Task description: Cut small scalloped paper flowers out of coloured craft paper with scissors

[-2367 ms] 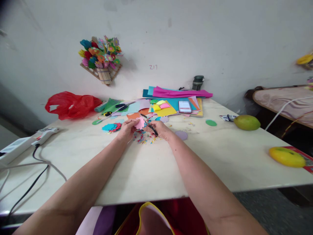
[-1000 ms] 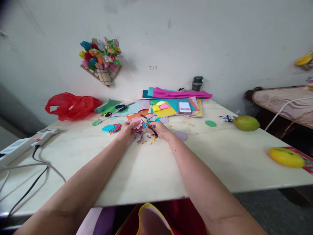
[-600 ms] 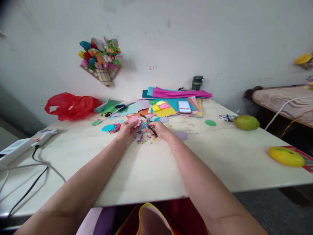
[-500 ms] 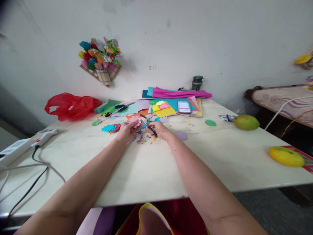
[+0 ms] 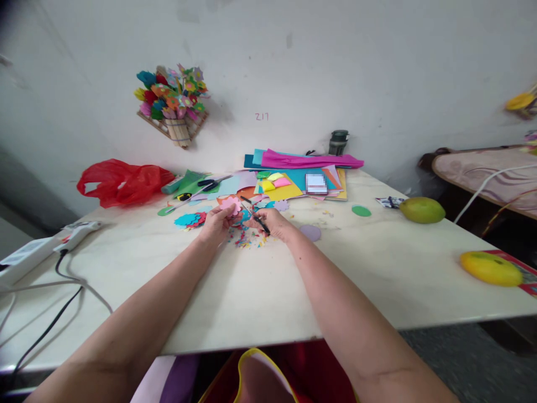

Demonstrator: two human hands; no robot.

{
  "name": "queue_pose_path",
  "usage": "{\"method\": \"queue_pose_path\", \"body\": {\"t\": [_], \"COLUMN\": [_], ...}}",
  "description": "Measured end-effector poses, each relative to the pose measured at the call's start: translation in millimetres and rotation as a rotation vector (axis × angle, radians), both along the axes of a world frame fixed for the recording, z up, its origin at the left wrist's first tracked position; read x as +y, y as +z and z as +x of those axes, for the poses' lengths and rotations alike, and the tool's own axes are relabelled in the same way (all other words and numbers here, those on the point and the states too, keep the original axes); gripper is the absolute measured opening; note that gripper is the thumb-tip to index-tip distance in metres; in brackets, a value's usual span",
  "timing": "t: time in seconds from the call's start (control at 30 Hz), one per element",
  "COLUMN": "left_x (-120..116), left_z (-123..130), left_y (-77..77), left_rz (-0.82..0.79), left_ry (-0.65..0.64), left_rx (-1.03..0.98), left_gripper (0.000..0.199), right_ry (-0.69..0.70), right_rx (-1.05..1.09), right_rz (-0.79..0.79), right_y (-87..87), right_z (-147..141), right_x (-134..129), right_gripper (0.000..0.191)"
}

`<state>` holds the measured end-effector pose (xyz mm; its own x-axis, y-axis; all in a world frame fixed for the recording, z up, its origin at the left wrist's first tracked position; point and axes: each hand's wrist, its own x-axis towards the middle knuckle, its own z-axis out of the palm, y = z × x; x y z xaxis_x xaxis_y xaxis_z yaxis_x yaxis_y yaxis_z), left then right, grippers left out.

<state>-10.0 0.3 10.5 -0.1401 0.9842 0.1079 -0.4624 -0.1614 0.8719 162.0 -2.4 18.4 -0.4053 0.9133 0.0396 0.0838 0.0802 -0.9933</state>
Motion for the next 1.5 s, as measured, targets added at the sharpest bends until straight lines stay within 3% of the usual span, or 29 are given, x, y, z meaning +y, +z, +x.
{"method": "queue_pose_path", "body": {"t": [0.3,1.0,1.5], "left_x": [-1.4,-1.4,1.5], "left_z": [-0.2,-1.6,-7.6], "left_y": [1.5,1.9,0.6], "left_rz": [0.022,0.033,0.021], "left_ry": [-0.072,-0.047,-0.048], "left_rx": [0.017,0.031,0.077], "left_gripper": [0.033,0.030,0.029], "right_ry": [0.046,0.053,0.026], "right_rx": [-0.008,-0.008,-0.030], "right_rz": [0.015,0.031,-0.011], "right_y": [-2.2,-8.6,-2.4], "right_z": [2.8,3.0,0.4], "right_x": [2.7,7.9,4.6], "right_gripper": [0.030,0.030,0.028]}}
